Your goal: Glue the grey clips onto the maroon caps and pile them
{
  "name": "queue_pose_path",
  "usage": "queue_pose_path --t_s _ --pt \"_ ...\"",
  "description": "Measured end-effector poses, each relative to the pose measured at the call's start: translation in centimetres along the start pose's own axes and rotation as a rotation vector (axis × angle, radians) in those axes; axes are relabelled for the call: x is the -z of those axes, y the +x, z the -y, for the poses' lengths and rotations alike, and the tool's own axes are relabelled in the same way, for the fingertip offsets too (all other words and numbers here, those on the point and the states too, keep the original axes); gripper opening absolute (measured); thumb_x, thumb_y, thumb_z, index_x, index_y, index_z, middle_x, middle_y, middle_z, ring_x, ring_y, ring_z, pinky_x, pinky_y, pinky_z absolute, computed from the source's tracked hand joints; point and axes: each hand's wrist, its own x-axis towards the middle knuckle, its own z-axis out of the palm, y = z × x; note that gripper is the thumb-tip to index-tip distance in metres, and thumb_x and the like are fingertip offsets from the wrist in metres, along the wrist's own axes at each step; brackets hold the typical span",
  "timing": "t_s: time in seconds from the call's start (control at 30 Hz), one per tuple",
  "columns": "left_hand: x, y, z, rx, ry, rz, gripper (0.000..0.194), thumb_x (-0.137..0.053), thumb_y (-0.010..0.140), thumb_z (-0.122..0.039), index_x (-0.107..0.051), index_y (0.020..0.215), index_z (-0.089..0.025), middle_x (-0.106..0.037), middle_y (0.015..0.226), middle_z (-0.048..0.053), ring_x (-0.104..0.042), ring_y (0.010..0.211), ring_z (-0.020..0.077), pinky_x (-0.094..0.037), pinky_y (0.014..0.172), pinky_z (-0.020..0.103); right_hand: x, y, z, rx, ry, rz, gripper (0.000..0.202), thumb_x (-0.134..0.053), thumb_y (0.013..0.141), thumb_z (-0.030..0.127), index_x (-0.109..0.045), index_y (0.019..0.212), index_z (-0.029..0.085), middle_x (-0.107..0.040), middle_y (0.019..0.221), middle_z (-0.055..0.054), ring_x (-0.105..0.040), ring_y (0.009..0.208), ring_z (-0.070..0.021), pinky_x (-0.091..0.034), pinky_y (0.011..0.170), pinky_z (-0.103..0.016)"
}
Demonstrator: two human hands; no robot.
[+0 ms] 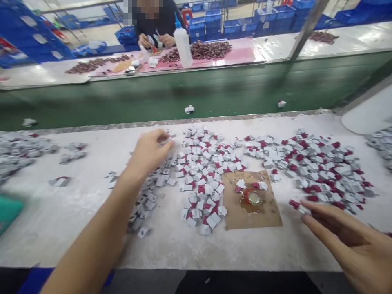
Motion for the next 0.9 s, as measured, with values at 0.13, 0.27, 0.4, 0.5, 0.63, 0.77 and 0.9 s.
queue_pose_path --t_s 0.13,0.27,0.4,0.5,0.63,0.77,0.9 --pt "1.4 -3.8 -1.9 -0.040 -0.394 0.062 0.034 -0.079 0.098 -0.043 -0.077 0.126 -0.025 -0.087 0.106 0.005 -0.082 0.099 0.0263 -0.064 0.087 0.036 -2.2 0.8 4.0 -0.013 0.204 0.038 0.013 -0.097 0.090 0.043 -0.098 0.104 0.045 -0.094 0.102 0.001 -0.092 0.086 -0.0284 -0.079 0.071 -0.032" --pt "1.4 -8.7 -2.3 -0.073 -0.456 0.114 0.021 -0.075 0.105 -0.047 -0.084 0.118 -0.033 -0.082 0.082 -0.001 -0.078 0.079 0.0226 -0.064 0.079 0.038 -3.8 0.6 5.1 0.028 0.276 0.155 0.017 -0.093 0.100 0.036 -0.097 0.113 0.045 -0.094 0.113 -0.001 -0.092 0.098 -0.0261 -0.079 0.082 -0.032" --pt "0.0 -12.3 -0.3 0.004 -0.506 0.291 0.026 -0.076 0.104 -0.057 -0.089 0.116 -0.039 -0.081 0.077 0.001 -0.080 0.077 0.0270 -0.067 0.074 0.039 -4.7 0.0 5.0 0.051 0.264 0.176 0.020 -0.089 0.106 0.032 -0.096 0.120 0.044 -0.093 0.115 -0.001 -0.090 0.105 -0.0238 -0.078 0.085 -0.031" --pt "-0.9 -14.0 1.1 0.055 -0.579 0.403 0.038 -0.087 0.095 -0.059 -0.090 0.132 -0.047 -0.084 0.081 0.001 -0.084 0.083 0.0319 -0.070 0.074 0.041 -5.1 0.0 5.0 0.057 0.271 0.191 0.019 -0.087 0.106 0.031 -0.097 0.119 0.041 -0.092 0.112 -0.002 -0.089 0.102 -0.0255 -0.077 0.080 -0.033" --pt "-1.4 -15.5 0.5 -0.005 -0.570 0.257 0.013 -0.087 0.096 -0.054 -0.093 0.106 -0.049 -0.078 0.075 -0.001 -0.076 0.072 0.0290 -0.063 0.066 0.039 -5.4 0.0 5.0 0.051 0.269 0.199 0.018 -0.087 0.106 0.031 -0.097 0.117 0.040 -0.092 0.113 -0.003 -0.089 0.104 -0.0276 -0.078 0.083 -0.038" --pt "-2.0 -16.3 -1.8 0.055 -0.653 0.097 0.016 -0.087 0.099 -0.058 -0.090 0.096 -0.043 -0.086 0.092 0.000 -0.081 0.086 0.0301 -0.066 0.075 0.041 -5.4 -0.1 4.9 0.055 0.284 0.195 0.019 -0.087 0.106 0.030 -0.097 0.117 0.041 -0.092 0.112 -0.002 -0.089 0.103 -0.0261 -0.079 0.084 -0.037" --pt "-2.9 -16.2 -3.6 0.000 -0.804 0.055 0.017 -0.095 0.095 -0.052 -0.089 0.099 -0.037 -0.092 0.121 0.004 -0.087 0.113 0.0348 -0.074 0.088 0.045 -5.3 -0.1 4.8 0.037 0.300 0.190 0.017 -0.089 0.104 0.030 -0.097 0.114 0.040 -0.092 0.111 -0.002 -0.089 0.102 -0.0253 -0.078 0.086 -0.035"
